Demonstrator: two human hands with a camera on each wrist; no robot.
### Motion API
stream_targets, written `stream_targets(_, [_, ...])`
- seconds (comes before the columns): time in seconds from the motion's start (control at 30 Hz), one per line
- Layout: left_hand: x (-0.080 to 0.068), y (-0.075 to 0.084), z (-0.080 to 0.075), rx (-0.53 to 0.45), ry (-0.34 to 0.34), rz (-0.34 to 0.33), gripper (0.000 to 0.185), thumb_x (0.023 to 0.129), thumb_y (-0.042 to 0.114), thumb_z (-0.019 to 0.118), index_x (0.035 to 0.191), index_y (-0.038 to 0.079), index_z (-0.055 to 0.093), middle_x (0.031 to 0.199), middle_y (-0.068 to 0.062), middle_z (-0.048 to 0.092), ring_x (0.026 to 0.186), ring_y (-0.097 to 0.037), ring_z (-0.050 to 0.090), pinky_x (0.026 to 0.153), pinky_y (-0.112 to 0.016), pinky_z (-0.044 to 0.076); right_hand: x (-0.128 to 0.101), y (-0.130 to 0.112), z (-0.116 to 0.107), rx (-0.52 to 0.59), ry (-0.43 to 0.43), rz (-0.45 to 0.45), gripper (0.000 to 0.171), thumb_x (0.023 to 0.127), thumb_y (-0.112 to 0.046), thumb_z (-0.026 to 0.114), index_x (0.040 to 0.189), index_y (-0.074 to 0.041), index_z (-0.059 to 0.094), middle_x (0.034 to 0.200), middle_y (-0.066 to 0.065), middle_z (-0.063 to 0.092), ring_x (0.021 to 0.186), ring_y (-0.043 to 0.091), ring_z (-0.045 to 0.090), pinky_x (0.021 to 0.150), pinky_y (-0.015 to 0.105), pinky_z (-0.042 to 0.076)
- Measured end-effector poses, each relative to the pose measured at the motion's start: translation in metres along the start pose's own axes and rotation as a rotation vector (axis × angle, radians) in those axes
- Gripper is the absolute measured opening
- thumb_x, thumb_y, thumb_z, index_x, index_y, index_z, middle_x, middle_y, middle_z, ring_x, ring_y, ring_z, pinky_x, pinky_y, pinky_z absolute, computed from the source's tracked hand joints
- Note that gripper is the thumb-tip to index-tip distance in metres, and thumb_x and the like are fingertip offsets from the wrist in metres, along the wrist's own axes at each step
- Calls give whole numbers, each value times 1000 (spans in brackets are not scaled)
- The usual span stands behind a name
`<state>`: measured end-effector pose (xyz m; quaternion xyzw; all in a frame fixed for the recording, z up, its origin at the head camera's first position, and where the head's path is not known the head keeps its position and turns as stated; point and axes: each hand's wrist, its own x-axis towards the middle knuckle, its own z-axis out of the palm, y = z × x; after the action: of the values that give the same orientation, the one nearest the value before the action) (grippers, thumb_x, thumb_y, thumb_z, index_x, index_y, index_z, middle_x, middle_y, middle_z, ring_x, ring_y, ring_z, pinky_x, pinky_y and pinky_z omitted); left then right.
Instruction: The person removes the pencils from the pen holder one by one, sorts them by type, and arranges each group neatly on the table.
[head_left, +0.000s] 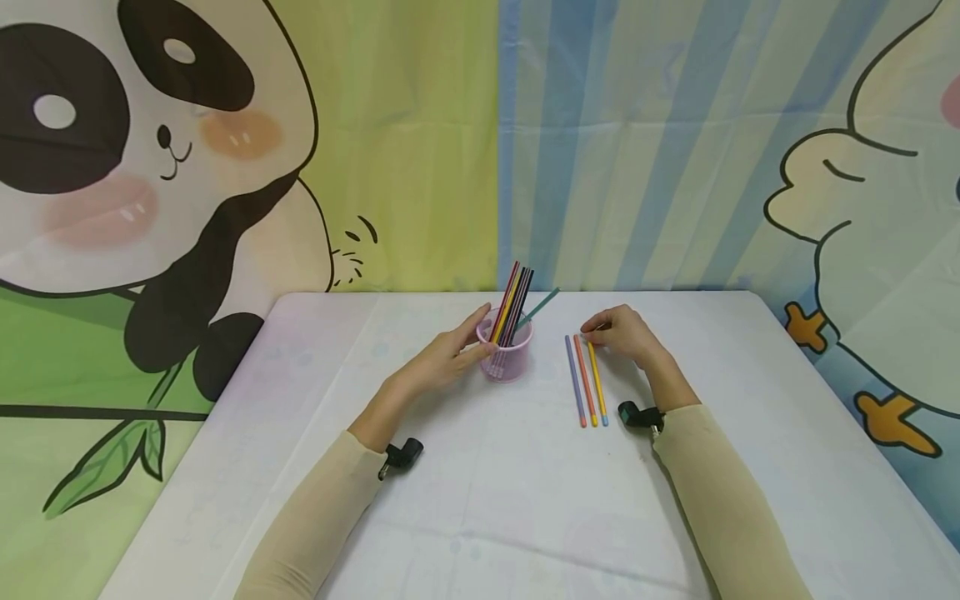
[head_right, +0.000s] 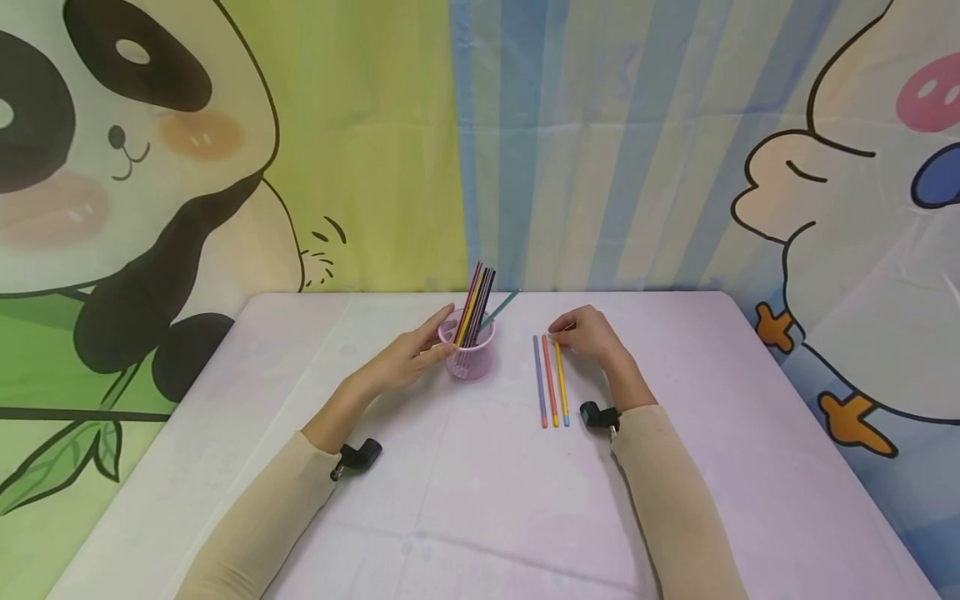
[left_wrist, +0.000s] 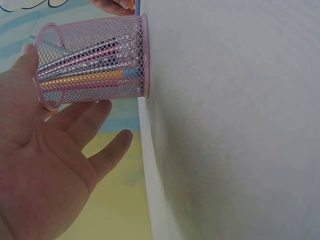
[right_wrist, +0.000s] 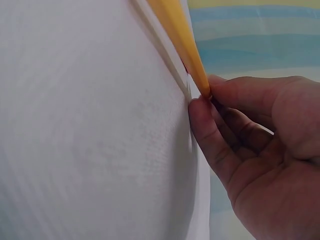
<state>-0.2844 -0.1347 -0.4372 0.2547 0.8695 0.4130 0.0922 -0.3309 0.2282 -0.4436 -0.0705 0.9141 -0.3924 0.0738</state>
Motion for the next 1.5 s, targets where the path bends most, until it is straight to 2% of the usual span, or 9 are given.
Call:
stream_targets(0.4, [1, 0, -1, 7, 7, 7, 76, 103, 65, 49, 165, 48, 9, 162, -12, 45, 151, -27, 43, 126, -51, 30, 3, -1, 0, -3, -1, 5, 22, 98, -12, 72, 118, -3, 77, 119, 17, 75, 99, 24, 64, 86, 32, 50])
stream_targets(0.6, [2, 1, -2, 13, 7, 8, 75, 103, 65, 48, 165, 49, 9, 162, -13, 45, 151, -29, 43, 126, -53, 31, 0, -5, -3, 9, 32, -28, 24, 100, -11, 70, 120, -1, 75, 117, 18, 74, 97, 26, 66, 80, 31, 52])
stream_targets(0.77, [3, 1, -1, 10, 8, 10, 75, 103, 63, 49, 165, 48, 9, 162, -12, 45, 151, -28, 44, 126, -52, 31, -6, -21, -13, 65, 137, -92, 27, 105, -19, 64, 125, -4, 72, 118, 17, 73, 101, 29, 69, 80, 32, 53])
stream_targets(0.93, [3, 2, 0, 6, -5, 15, 75, 104, 62, 49, 165, 46, 9, 162, -12, 44, 151, -28, 44, 126, -53, 31, -14, -51, -24, 242, 303, -188, 31, 106, -26, 63, 124, -4, 72, 112, 12, 72, 98, 21, 71, 84, 23, 56])
stream_targets(1.07, [2, 4, -1, 6, 1, 9, 75, 104, 60, 49, 166, 46, 9, 162, -12, 45, 150, -29, 44, 125, -54, 31, -14, -82, -30, 350, 358, -276, 31, 104, -30, 66, 120, -4, 73, 107, 4, 71, 96, 13, 70, 86, 17, 56])
stream_targets(1.17, [1, 4, -1, 6, 4, 11, 76, 105, 59, 50, 166, 44, 9, 163, -13, 44, 150, -30, 44, 125, -55, 31, -13, -105, -30, 326, 346, -341, 30, 103, -29, 67, 119, -4, 74, 109, 6, 72, 97, 11, 68, 84, 18, 54])
stream_targets(1.27, [1, 4, -1, 5, -1, 11, 76, 104, 60, 49, 167, 42, 9, 163, -12, 44, 150, -29, 44, 125, -55, 32, -10, -125, -26, 267, 292, -399, 28, 104, -25, 67, 120, -4, 75, 115, 11, 73, 102, 17, 68, 85, 23, 55])
stream_targets(1.4, [-1, 3, -1, -6, -8, 3, 77, 104, 62, 50, 167, 42, 10, 163, -12, 45, 150, -28, 44, 125, -55, 33, -3, -142, -16, 174, 182, -438, 24, 103, -19, 67, 120, -3, 74, 123, 17, 72, 113, 30, 69, 97, 37, 58])
stream_targets(1.5, [-2, 2, -1, -9, -8, -3, 78, 103, 63, 49, 167, 42, 10, 163, -11, 45, 150, -27, 44, 124, -55, 33, 1, -150, -10, 109, 116, -433, 21, 103, -16, 67, 118, -2, 74, 127, 18, 71, 117, 36, 67, 100, 48, 57])
